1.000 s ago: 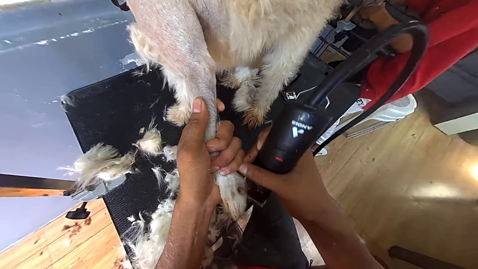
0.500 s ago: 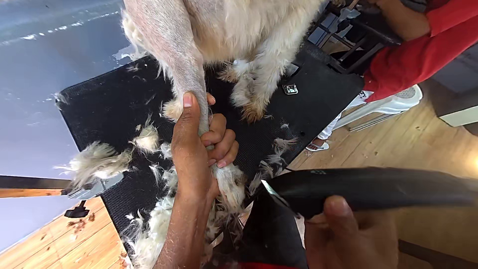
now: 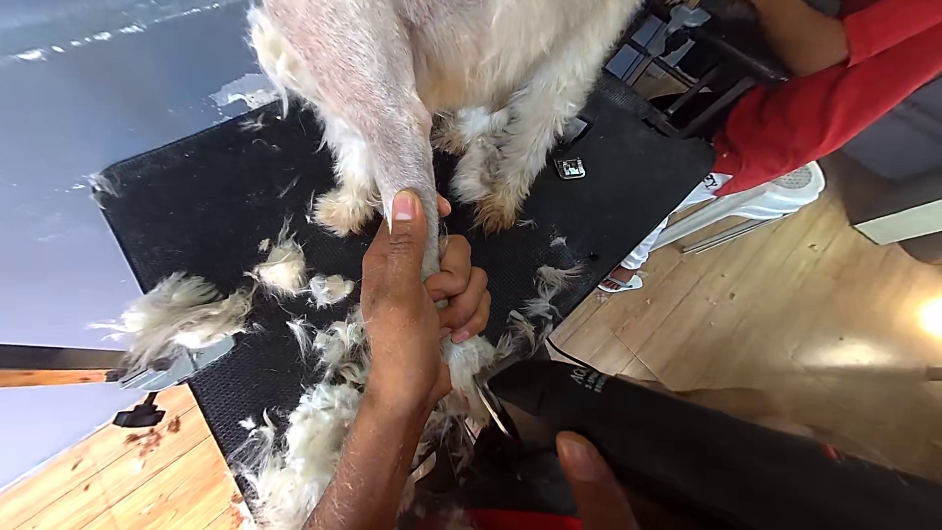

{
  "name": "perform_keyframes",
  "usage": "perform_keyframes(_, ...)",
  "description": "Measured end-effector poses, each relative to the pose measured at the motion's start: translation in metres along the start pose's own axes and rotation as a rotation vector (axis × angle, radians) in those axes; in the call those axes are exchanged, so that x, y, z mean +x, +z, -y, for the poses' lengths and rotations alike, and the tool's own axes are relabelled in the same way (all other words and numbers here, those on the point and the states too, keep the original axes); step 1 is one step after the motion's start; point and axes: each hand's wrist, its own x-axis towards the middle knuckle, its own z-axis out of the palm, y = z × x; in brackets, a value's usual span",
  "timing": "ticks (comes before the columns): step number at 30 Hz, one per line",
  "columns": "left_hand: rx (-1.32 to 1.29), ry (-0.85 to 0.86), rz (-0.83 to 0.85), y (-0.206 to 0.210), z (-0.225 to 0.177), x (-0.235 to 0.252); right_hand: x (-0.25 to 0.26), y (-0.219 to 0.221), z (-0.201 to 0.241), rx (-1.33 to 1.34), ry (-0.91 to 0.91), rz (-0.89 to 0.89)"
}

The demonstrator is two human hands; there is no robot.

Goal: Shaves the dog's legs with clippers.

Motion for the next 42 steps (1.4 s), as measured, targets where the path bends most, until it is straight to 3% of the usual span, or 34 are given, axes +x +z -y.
perform_keyframes(5,-0.059,-0.031,-0.021,0.001,0.001,0.005,-0.006,0.005,-0.027,-0.069,-0.126,-0.147)
perform_keyframes(11,-0.238,-0.069,0.046,0.005,-0.006,0.008,0.003,0.010,-0.014,0.281,0.247,-0.321)
perform_keyframes(20,-0.333,-0.092,0.113,-0.001,-0.009,0.009,0.000,0.013,-0.007,0.460,0.347,-0.204)
perform_keyframes(27,-0.411,-0.057,0.121,-0.007,-0.013,0.013,0.000,0.039,-0.013,0.635,0.367,-0.274)
perform_keyframes(34,-0.333,-0.036,0.090,-0.005,-0.012,0.011,-0.022,0.028,-0.020,0.584,0.219,-0.215)
perform_keyframes(42,-0.259,-0.027,0.079,-0.004,-0.016,0.010,-0.004,0.046,-0.019,0.568,0.146,-0.224)
